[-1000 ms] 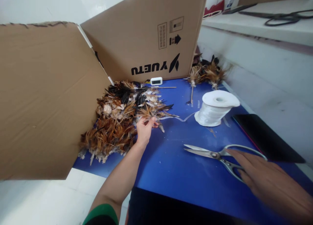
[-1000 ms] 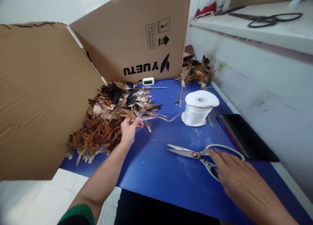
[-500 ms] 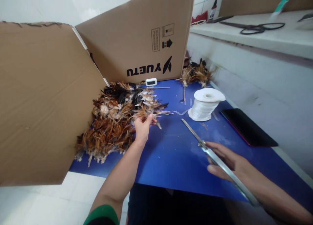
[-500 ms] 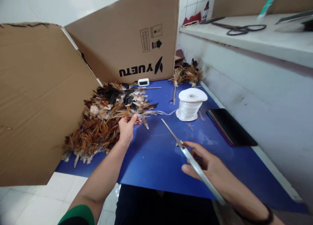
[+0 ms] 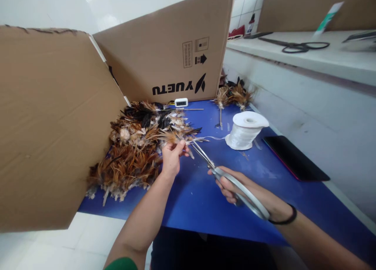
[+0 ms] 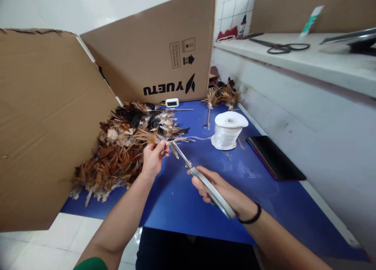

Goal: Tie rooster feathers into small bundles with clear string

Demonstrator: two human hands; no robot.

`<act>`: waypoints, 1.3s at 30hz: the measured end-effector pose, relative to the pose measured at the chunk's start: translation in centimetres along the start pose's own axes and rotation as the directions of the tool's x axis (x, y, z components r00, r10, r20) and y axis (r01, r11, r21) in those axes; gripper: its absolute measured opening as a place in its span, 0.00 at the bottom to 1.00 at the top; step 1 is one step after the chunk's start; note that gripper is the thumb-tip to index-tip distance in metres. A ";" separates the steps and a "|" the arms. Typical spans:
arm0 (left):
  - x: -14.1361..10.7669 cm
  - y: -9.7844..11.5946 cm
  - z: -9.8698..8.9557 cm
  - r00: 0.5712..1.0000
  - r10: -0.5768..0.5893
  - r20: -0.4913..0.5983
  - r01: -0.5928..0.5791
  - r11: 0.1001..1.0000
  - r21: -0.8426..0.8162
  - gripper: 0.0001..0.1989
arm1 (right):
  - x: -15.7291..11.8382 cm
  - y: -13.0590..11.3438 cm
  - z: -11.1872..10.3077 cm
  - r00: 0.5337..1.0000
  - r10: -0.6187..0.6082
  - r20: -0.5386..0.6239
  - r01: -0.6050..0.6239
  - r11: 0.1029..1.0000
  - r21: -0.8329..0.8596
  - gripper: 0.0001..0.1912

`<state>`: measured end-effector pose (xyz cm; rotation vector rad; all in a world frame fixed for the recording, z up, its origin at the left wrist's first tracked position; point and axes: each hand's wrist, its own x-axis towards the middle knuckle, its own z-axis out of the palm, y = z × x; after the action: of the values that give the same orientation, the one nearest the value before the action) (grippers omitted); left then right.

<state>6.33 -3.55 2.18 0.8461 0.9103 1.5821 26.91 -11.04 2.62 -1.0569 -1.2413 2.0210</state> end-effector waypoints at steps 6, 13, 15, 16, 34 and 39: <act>-0.1 -0.3 0.1 0.999 -0.051 0.018 0.051 0.998 0.032 0.16 | 2.0 -0.3 0.8 0.999 -0.041 0.015 0.040 0.996 0.075 0.25; 0.1 -0.8 -0.1 0.999 -0.027 -0.022 0.028 0.998 0.063 0.15 | 2.8 0.1 0.6 0.996 -0.089 0.031 0.084 0.990 0.116 0.24; 0.1 -0.8 -0.2 1.000 -0.012 -0.022 0.014 0.996 0.084 0.15 | 2.8 0.2 0.6 0.995 -0.096 0.031 0.091 0.987 0.130 0.25; 0.1 -0.9 -0.2 1.000 -0.007 -0.023 0.009 0.996 0.091 0.14 | 2.8 0.2 0.5 0.995 -0.096 0.032 0.091 0.987 0.131 0.25; 0.5 -1.9 -1.3 0.863 0.496 0.101 -0.485 0.753 0.444 0.09 | 3.0 -0.1 1.4 0.995 -0.092 -0.038 0.097 0.982 0.160 0.24; 0.2 -2.4 -1.4 0.790 0.588 0.173 -0.596 0.672 0.439 0.08 | 2.9 -0.4 1.7 0.992 -0.116 -0.047 0.121 0.984 0.134 0.24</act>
<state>6.11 -3.22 -0.53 1.6410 1.0988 1.9233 23.87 -9.47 2.43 -0.9310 -1.1020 1.9554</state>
